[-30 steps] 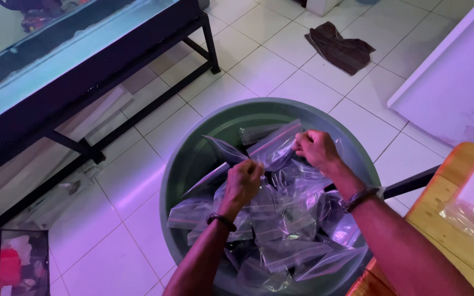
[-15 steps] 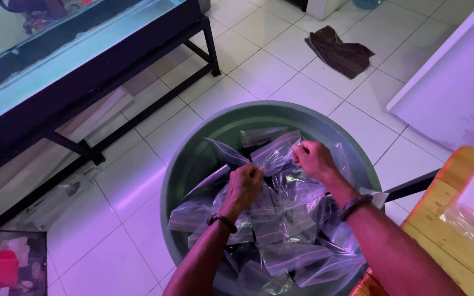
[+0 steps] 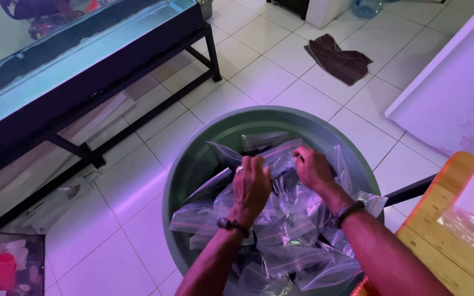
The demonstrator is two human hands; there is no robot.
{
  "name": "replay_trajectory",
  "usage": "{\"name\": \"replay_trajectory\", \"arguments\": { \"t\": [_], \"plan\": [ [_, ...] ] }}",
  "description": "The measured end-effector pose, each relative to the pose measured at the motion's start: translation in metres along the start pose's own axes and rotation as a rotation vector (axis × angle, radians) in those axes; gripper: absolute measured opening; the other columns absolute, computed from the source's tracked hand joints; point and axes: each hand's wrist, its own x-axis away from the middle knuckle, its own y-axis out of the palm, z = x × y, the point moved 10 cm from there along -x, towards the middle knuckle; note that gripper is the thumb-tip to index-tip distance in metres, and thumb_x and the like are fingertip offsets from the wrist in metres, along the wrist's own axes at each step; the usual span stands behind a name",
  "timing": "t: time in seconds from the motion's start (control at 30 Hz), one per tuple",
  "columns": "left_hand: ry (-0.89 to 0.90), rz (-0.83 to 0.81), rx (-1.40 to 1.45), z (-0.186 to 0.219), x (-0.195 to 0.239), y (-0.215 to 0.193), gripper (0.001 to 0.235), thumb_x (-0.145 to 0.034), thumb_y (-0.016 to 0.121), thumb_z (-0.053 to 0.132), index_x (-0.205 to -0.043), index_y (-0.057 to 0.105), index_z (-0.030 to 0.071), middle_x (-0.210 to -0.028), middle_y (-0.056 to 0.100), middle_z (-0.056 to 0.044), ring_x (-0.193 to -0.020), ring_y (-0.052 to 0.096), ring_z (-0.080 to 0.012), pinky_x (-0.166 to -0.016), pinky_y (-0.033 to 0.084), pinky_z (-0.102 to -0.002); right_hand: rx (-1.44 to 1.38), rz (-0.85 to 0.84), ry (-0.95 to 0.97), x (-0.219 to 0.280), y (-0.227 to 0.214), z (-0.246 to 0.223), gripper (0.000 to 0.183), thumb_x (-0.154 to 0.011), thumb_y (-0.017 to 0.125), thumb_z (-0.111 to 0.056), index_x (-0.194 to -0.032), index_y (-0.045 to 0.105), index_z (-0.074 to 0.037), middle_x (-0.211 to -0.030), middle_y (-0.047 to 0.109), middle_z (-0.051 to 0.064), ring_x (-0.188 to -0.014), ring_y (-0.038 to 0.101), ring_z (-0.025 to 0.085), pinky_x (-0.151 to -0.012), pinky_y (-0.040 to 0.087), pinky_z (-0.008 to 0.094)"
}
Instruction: The person scoops dark soil from a large container into small plastic bags using a clear plastic scoop. They then seal the bags and place them into a green basin.
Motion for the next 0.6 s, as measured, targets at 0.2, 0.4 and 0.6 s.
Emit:
{"name": "replay_trajectory", "arguments": {
  "t": [0.2,0.4,0.6],
  "plan": [
    [0.340,-0.198,-0.149,0.041,0.013,0.060,0.065,-0.090,0.075,0.030,-0.149,0.062,0.006,-0.156,0.059,-0.022,-0.149,0.053,-0.0443,-0.127,0.030,-0.065,0.118,-0.065,-0.151,-0.007,0.021,0.010,0.033,-0.106,0.056,-0.022,-0.130,0.077,-0.014,-0.122,0.077,0.025,-0.119,0.074,0.049,-0.105,0.060,0.058],
    [0.080,-0.655,-0.117,0.026,0.026,0.068,0.082,-0.103,0.058,0.048,-0.171,0.039,0.006,-0.176,0.038,-0.027,-0.160,0.036,-0.0483,-0.132,0.015,-0.072,0.251,-0.108,-0.238,0.018,0.028,-0.003,0.024,-0.097,0.061,-0.014,-0.115,0.076,-0.008,-0.116,0.070,0.025,-0.108,0.076,0.050,-0.091,0.065,0.056],
    [0.083,-0.671,-0.160,0.027,0.025,0.070,0.082,-0.104,0.058,0.055,-0.174,0.037,0.017,-0.180,0.028,-0.024,-0.159,0.035,-0.0496,-0.129,0.024,-0.074,0.184,-0.221,-0.208,0.032,0.020,-0.017,0.021,-0.094,0.063,-0.003,-0.114,0.067,0.003,-0.119,0.060,0.035,-0.104,0.072,0.061,-0.089,0.065,0.062]
  ]
}}
